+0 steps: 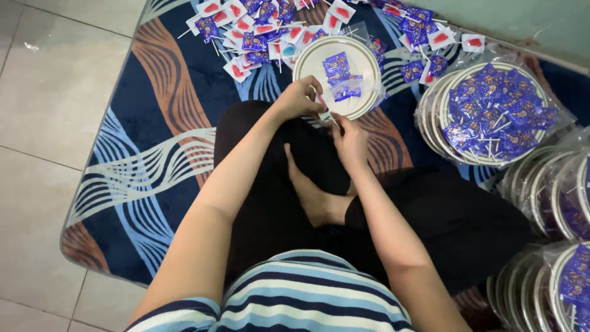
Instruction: Arranging small packets onto a circular plate
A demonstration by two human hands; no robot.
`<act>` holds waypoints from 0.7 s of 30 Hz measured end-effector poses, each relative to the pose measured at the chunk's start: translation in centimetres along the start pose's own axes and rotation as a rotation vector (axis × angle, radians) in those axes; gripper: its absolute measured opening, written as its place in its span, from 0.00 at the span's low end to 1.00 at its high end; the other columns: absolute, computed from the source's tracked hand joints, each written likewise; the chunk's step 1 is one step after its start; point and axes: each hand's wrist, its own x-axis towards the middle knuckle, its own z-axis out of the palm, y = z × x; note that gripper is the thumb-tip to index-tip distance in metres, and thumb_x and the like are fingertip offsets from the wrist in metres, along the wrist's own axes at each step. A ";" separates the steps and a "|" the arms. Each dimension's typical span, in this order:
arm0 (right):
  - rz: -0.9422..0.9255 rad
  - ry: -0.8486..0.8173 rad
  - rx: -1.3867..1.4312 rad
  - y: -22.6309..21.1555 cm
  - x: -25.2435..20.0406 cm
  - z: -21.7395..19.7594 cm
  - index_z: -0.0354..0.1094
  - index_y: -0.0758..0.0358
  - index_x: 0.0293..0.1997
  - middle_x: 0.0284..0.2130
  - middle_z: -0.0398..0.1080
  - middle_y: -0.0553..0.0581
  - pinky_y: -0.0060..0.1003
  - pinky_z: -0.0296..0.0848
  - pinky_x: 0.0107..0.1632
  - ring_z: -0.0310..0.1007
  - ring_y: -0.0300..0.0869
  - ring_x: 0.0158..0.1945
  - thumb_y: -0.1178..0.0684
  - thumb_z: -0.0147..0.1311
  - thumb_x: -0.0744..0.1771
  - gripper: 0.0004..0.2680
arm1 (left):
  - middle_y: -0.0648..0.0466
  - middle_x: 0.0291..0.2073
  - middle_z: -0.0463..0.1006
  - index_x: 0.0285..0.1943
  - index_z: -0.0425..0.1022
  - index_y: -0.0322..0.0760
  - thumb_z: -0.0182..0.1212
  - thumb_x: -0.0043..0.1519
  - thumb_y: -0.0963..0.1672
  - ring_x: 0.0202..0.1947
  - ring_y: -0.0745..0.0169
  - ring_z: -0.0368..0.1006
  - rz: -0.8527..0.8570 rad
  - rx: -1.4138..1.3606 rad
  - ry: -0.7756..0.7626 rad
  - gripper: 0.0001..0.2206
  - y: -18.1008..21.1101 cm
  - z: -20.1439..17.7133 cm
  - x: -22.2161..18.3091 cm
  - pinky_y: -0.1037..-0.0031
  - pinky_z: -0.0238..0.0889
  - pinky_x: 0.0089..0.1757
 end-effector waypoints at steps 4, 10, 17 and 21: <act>0.046 -0.016 -0.009 1.6 0.1 0.8 0.78 0.49 0.49 0.37 0.80 0.55 0.44 0.78 0.47 0.80 0.50 0.45 0.53 0.58 0.69 0.06 | 0.54 0.26 0.78 0.45 0.74 0.41 0.77 0.50 0.45 0.25 0.63 0.82 -0.061 0.066 -0.047 0.18 -0.3 -0.8 0.2 0.75 0.78 0.33; 0.326 -0.004 0.258 5.0 1.1 -1.3 0.69 0.58 0.34 0.21 0.76 0.52 0.30 0.72 0.26 0.74 0.38 0.16 0.56 0.55 0.69 0.04 | 0.61 0.25 0.84 0.47 0.76 0.48 0.58 0.61 0.46 0.29 0.75 0.78 0.008 0.217 0.279 0.07 -4.6 -6.5 3.1 0.79 0.68 0.35; 0.693 -0.129 0.726 8.3 2.1 3.1 0.64 0.63 0.35 0.27 0.79 0.65 0.26 0.56 0.17 0.73 0.39 0.18 0.54 0.55 0.69 0.06 | 0.46 0.58 0.60 0.58 0.68 0.48 0.50 0.59 0.43 0.61 0.32 0.55 -0.434 0.627 0.580 0.17 -6.6 -13.0 2.0 0.36 0.60 0.51; 0.877 -0.073 1.242 10.1 5.8 6.0 0.70 0.66 0.49 0.44 0.79 0.69 0.27 0.78 0.34 0.83 0.49 0.40 0.64 0.49 0.69 0.06 | 0.41 0.64 0.55 0.68 0.54 0.45 0.51 0.61 0.40 0.64 0.32 0.51 -0.674 0.668 0.449 0.24 -6.2 -12.3 2.5 0.41 0.60 0.56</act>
